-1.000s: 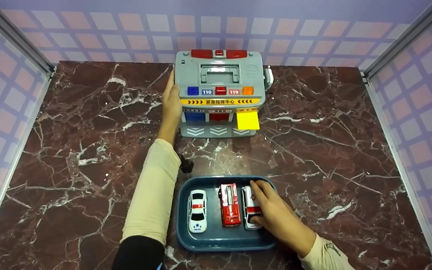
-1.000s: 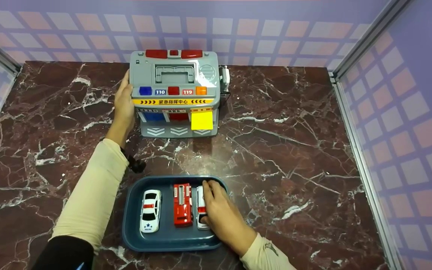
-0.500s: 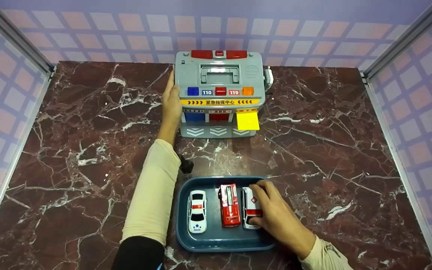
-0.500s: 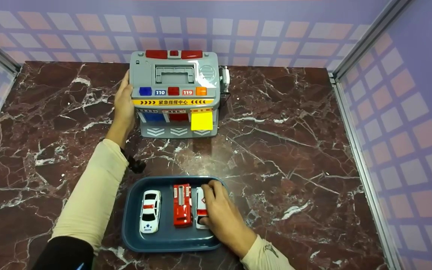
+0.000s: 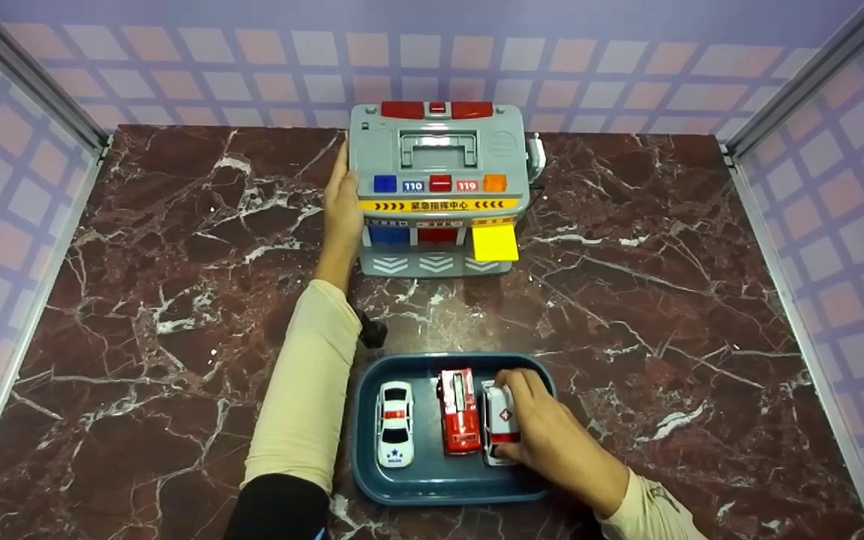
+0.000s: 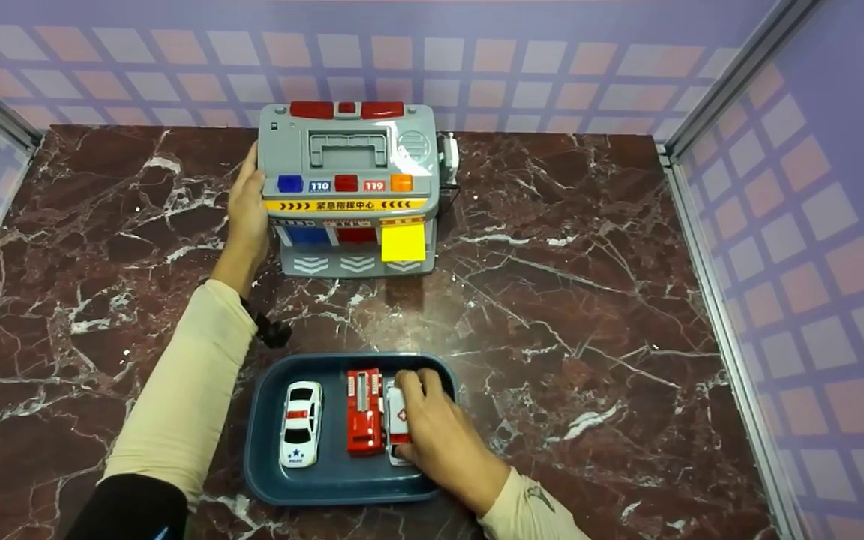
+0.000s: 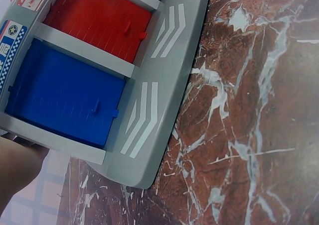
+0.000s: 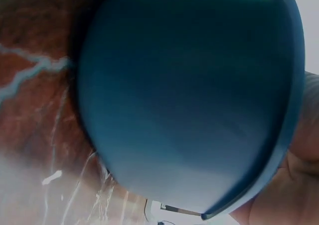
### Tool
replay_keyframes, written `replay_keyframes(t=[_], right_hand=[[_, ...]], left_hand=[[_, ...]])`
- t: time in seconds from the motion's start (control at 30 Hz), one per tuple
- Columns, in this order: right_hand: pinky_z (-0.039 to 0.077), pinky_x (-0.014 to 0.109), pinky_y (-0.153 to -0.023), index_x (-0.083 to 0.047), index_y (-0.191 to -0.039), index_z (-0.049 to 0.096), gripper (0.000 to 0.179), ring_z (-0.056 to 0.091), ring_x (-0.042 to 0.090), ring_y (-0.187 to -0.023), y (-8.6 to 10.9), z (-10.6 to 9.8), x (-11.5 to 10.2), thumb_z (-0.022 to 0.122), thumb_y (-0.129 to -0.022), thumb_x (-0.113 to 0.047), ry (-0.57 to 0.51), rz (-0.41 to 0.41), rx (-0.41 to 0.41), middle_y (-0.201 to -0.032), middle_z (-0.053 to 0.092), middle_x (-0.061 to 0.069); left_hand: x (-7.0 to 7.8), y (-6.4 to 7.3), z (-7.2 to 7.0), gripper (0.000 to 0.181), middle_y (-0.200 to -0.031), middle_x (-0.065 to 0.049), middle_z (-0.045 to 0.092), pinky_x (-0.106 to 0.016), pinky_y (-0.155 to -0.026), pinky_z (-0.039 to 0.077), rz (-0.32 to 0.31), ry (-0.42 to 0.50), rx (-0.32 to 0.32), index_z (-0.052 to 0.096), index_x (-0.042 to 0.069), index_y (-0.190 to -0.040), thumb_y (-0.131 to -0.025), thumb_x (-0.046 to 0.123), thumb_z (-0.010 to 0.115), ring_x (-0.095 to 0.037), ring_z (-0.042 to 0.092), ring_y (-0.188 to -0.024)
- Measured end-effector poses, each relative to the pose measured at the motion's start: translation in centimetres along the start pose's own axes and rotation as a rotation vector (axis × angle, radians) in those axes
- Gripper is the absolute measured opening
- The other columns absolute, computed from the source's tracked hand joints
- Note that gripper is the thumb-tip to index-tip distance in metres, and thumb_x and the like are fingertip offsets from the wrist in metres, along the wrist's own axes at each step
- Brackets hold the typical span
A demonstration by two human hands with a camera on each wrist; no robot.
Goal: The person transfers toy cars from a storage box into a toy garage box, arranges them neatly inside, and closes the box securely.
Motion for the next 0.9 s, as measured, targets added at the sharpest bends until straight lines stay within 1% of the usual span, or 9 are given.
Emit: replay_keyframes(t=[0.07,0.13,0.2,0.33,0.47,0.6,0.73,0.8,0.9], right_hand=[[0.060,0.036,-0.065,-0.006,-0.122,0.049,0.082,0.060,0.021,-0.079,0.0,0.0,0.0,0.096,-0.055,-0.007,-0.013,0.013,-0.009,-0.113,0.050,0.011],[0.060,0.035,-0.064,-0.006,-0.121,0.051,0.081,0.060,0.021,-0.079,0.1,0.0,0.1,0.096,-0.055,-0.007,-0.026,0.023,-0.001,-0.114,0.049,0.011],[0.061,0.036,-0.067,-0.006,-0.122,0.052,0.081,0.060,0.021,-0.081,0.2,-0.1,0.2,0.096,-0.054,-0.007,-0.035,0.027,0.009,-0.115,0.051,0.012],[0.061,0.039,-0.076,-0.006,-0.123,0.054,0.082,0.063,0.024,-0.091,0.3,-0.2,0.1,0.097,-0.053,-0.007,-0.044,0.018,0.034,-0.115,0.056,0.013],[0.059,0.040,-0.077,-0.006,-0.123,0.056,0.081,0.064,0.025,-0.093,0.4,-0.6,-0.1,0.097,-0.053,-0.007,-0.028,-0.009,0.078,-0.110,0.061,0.013],[0.059,0.037,-0.074,-0.007,-0.122,0.058,0.081,0.065,0.021,-0.087,0.4,-1.0,-0.1,0.096,-0.051,-0.004,-0.027,-0.024,0.118,-0.106,0.064,0.009],[0.060,0.035,-0.073,-0.007,-0.124,0.058,0.081,0.065,0.018,-0.087,0.5,-1.3,-0.1,0.095,-0.052,-0.001,-0.059,-0.015,0.128,-0.106,0.066,0.009],[0.059,0.033,-0.072,-0.006,-0.125,0.059,0.081,0.064,0.016,-0.087,0.5,-1.4,0.0,0.095,-0.052,0.000,-0.085,-0.006,0.124,-0.106,0.067,0.009],[0.059,0.031,-0.070,-0.005,-0.126,0.059,0.081,0.064,0.014,-0.084,0.5,-1.6,0.1,0.094,-0.053,0.001,-0.120,0.008,0.111,-0.106,0.068,0.009]], left_hand=[[0.0,0.1,0.0,0.052,-0.162,-0.014,0.031,-0.016,-0.116,0.030,-0.001,-0.008,-0.004,0.025,0.001,-0.157,-0.105,0.001,0.026,-0.024,0.033,-0.148],[0.0,0.1,0.1,0.052,-0.162,-0.013,0.031,-0.016,-0.116,0.030,-0.006,-0.011,-0.007,0.025,0.001,-0.157,-0.105,0.002,0.026,-0.023,0.034,-0.148],[0.1,0.1,0.1,0.052,-0.162,-0.014,0.030,-0.016,-0.116,0.030,0.000,-0.006,-0.013,0.025,0.001,-0.157,-0.105,0.001,0.026,-0.023,0.033,-0.148],[-0.1,-0.2,0.1,0.052,-0.163,-0.015,0.027,-0.014,-0.117,0.027,0.020,-0.005,-0.020,0.024,-0.001,-0.157,-0.105,0.000,0.026,-0.022,0.028,-0.150],[-1.3,-1.0,-0.2,0.052,-0.164,-0.014,0.026,-0.014,-0.118,0.024,0.044,0.011,-0.021,0.023,-0.001,-0.157,-0.105,0.000,0.025,-0.021,0.024,-0.152],[-2.5,-1.7,-0.5,0.053,-0.164,-0.010,0.029,-0.013,-0.117,0.025,0.045,-0.003,-0.009,0.025,0.004,-0.158,-0.106,0.002,0.025,-0.017,0.027,-0.151],[-2.7,-1.7,-0.5,0.052,-0.163,-0.009,0.031,-0.013,-0.116,0.026,0.042,-0.012,-0.003,0.025,0.004,-0.158,-0.106,0.003,0.026,-0.016,0.030,-0.149],[-2.7,-1.7,-0.5,0.052,-0.163,-0.009,0.032,-0.014,-0.116,0.027,0.037,-0.001,-0.002,0.026,0.005,-0.158,-0.106,0.003,0.026,-0.016,0.032,-0.148],[-2.7,-1.6,-0.7,0.052,-0.162,-0.008,0.033,-0.014,-0.116,0.028,0.026,-0.012,0.001,0.026,0.007,-0.159,-0.106,0.005,0.027,-0.017,0.033,-0.148]])
Point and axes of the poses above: each hand's wrist, its own y-axis away from the middle knuckle, its own z-axis out of the palm, x = y × z, the point moved 8 cm from there along -y, towards the middle knuckle
